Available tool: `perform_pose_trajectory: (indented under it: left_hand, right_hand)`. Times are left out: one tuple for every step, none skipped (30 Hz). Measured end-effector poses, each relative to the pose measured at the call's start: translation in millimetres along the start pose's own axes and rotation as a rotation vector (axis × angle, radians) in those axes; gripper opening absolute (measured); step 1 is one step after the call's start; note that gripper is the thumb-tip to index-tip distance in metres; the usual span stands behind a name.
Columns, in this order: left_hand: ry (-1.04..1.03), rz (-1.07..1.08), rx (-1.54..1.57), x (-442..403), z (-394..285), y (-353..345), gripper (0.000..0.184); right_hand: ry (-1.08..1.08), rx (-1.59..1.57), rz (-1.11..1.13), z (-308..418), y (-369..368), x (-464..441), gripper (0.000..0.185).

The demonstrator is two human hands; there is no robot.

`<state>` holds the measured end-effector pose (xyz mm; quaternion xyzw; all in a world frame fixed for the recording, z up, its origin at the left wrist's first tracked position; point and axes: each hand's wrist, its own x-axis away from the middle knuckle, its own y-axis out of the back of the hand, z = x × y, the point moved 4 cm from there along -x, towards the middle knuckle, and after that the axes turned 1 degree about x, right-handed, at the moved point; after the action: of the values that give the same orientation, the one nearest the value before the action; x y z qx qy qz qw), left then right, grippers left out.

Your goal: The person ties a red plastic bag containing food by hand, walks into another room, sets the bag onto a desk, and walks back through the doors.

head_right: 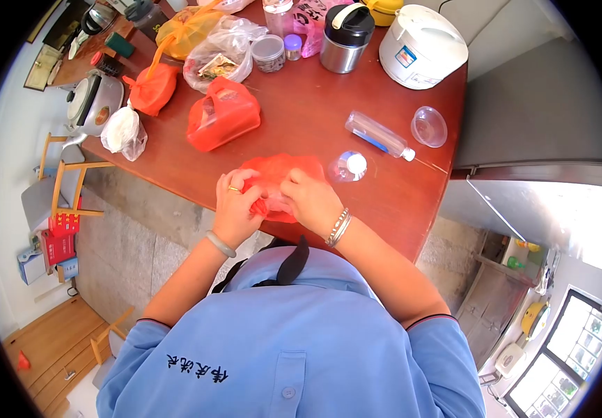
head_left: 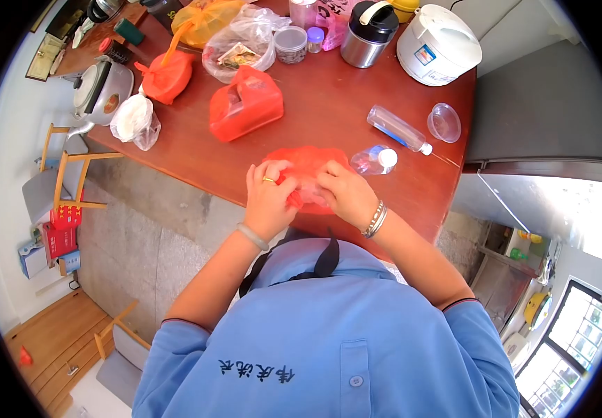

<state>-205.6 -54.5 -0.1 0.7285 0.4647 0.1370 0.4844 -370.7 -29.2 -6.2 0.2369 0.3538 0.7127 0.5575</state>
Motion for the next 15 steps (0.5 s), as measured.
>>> perform_pose_trajectory:
  left_hand:
    - [-0.009,-0.014,-0.067,1.2,4.1,0.0,0.018]
    - [-0.016,-0.028,-0.134,3.3,8.7,-0.1,0.018]
    - [0.029,-0.028,-0.077,7.5,19.6,-0.5,0.018]
    - [0.075,-0.028,-0.02,13.0,32.3,-0.3,0.018]
    - [0.119,-0.027,0.036,17.5,40.4,-1.0,0.017]
    - [0.105,-0.033,0.06,13.7,32.2,3.5,0.017]
    - [0.09,-0.04,0.084,5.8,15.9,10.8,0.017]
    - [0.076,-0.046,0.108,0.9,3.0,12.6,0.017]
    - [0.063,-0.011,0.047,-2.1,-4.2,5.6,0.017]
    - [0.048,0.022,-0.014,-6.0,-9.6,-3.1,0.018]
    - [0.032,0.055,-0.073,-8.0,-12.1,-9.5,0.018]
    - [0.037,0.052,-0.088,-7.5,-9.7,-11.1,0.019]
    - [0.039,0.05,-0.102,-6.1,-4.2,-12.0,0.019]
    - [0.042,0.052,-0.116,-3.7,2.0,-11.8,0.02]
    - [0.082,0.049,-0.084,1.1,12.0,-9.1,0.019]
  right_hand:
    - [-0.022,-0.001,-0.016,-1.0,4.7,4.0,0.011]
    - [-0.045,-0.002,-0.029,-3.1,10.1,7.3,0.011]
    - [-0.081,-0.058,-0.063,-8.1,17.2,9.9,0.011]
    - [-0.118,-0.114,-0.095,-13.6,24.5,12.8,0.012]
    - [-0.157,-0.171,-0.128,-16.8,28.6,13.9,0.013]
    - [-0.15,-0.27,-0.12,-15.8,28.0,12.0,0.013]
    - [-0.143,-0.37,-0.111,-14.1,26.3,9.8,0.014]
    - [-0.136,-0.469,-0.102,-11.4,24.2,8.3,0.014]
    - [-0.153,-0.533,-0.057,-8.1,20.4,5.8,0.014]
    - [-0.169,-0.595,-0.013,-4.8,16.6,2.4,0.013]
    - [-0.186,-0.657,0.031,-3.7,14.7,0.9,0.013]
    - [-0.172,-0.559,-0.011,-8.3,17.0,1.7,0.012]
    - [-0.16,-0.462,-0.055,-17.2,18.2,4.1,0.012]
    - [-0.15,-0.365,-0.098,-23.7,21.5,7.9,0.011]
    - [-0.186,-0.334,-0.105,-30.1,26.7,13.3,0.012]
